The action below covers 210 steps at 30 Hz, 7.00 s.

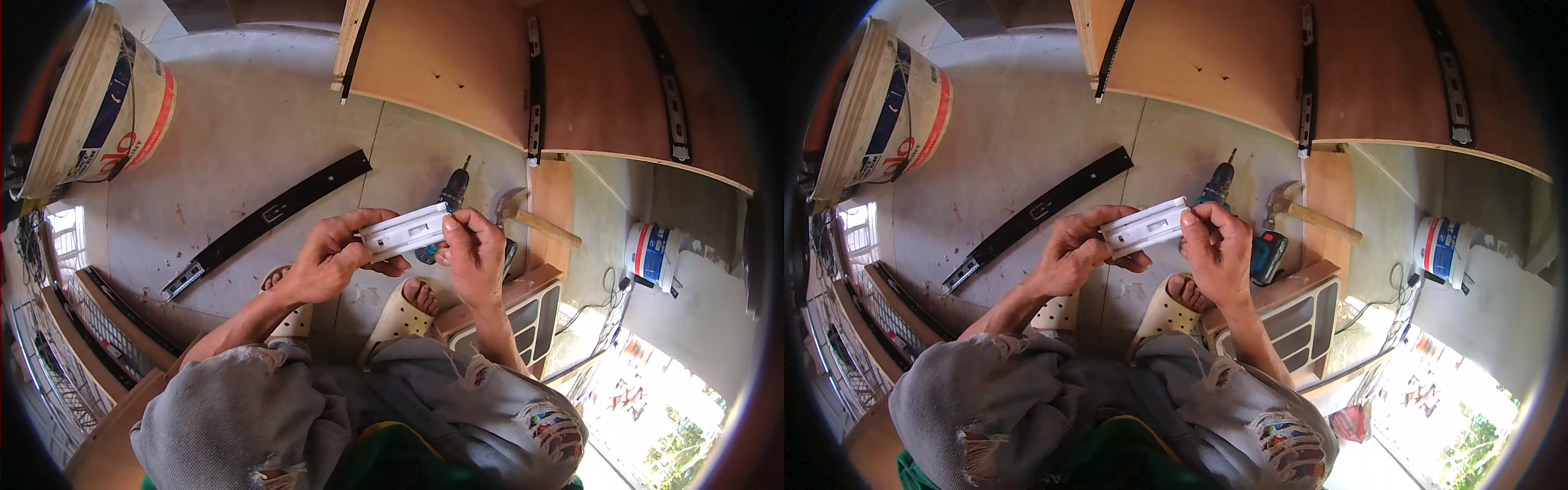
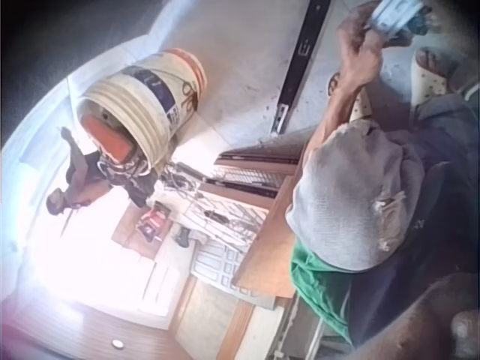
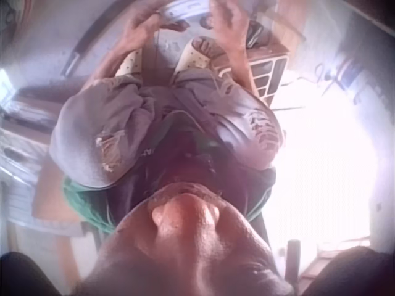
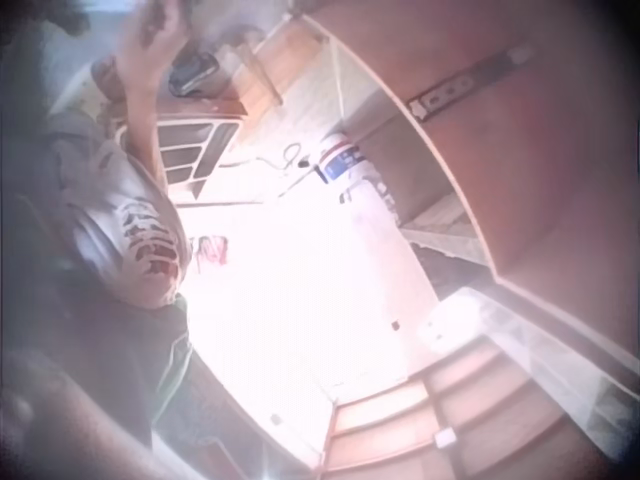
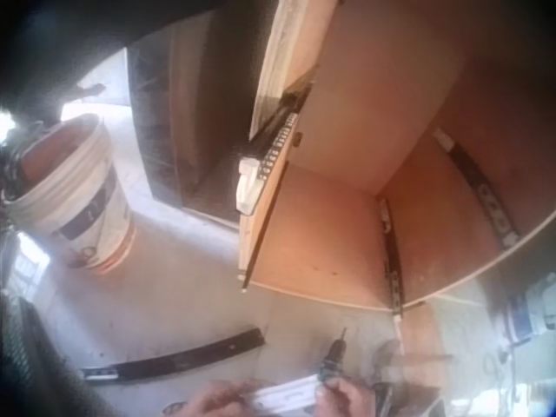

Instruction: The person attaches a plastic component to a drawer slide rail by hand, then fits the rail into a metal bracket and uses a screwdriver to secure it.

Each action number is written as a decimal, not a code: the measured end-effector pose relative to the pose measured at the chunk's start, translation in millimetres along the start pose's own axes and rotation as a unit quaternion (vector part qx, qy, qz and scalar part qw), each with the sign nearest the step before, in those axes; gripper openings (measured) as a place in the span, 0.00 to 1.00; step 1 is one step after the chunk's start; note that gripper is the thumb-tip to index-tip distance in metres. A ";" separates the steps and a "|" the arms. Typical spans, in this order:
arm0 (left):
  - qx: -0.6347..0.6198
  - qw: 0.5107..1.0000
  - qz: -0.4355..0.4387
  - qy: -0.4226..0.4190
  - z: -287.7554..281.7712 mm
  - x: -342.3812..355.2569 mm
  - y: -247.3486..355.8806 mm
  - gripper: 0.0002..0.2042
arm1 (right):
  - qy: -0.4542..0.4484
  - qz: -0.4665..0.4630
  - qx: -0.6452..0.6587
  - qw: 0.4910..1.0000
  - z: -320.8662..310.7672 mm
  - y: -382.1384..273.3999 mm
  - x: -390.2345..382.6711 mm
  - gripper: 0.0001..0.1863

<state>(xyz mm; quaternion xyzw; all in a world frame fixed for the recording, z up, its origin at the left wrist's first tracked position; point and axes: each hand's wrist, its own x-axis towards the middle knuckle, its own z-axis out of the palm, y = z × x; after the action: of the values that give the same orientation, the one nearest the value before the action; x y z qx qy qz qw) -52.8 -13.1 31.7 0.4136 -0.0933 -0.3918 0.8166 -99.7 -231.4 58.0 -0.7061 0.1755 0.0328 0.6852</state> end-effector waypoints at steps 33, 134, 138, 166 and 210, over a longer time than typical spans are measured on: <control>-0.013 0.999 -0.014 0.026 2.7 -3.6 -3.6 0.19 | -0.053 -0.011 -0.010 0.998 -9.5 -3.5 3.7 0.09; -0.258 0.961 0.043 0.088 -0.3 15.1 -22.4 0.21 | -0.177 0.050 -0.073 0.980 33.7 13.6 -22.4 0.11; -0.240 0.964 0.030 0.113 -3.5 10.9 -11.2 0.23 | -0.165 0.032 -0.160 0.973 1.7 5.3 -8.2 0.10; 0.039 0.982 -0.116 0.141 12.5 16.9 -1.0 0.20 | -0.081 -0.054 -0.168 0.981 38.5 -18.5 15.9 0.11; 0.113 0.966 -0.017 0.233 -0.2 18.3 -30.5 0.14 | 0.026 -0.185 -0.278 0.942 59.2 -2.3 -0.2 0.07</control>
<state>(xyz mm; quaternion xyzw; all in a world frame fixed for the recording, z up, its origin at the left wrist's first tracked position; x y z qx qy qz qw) -57.5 -36.8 5.6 0.5844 0.0628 -0.2859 0.7569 -87.7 -173.4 56.8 -0.8893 0.0435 -0.0658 0.4504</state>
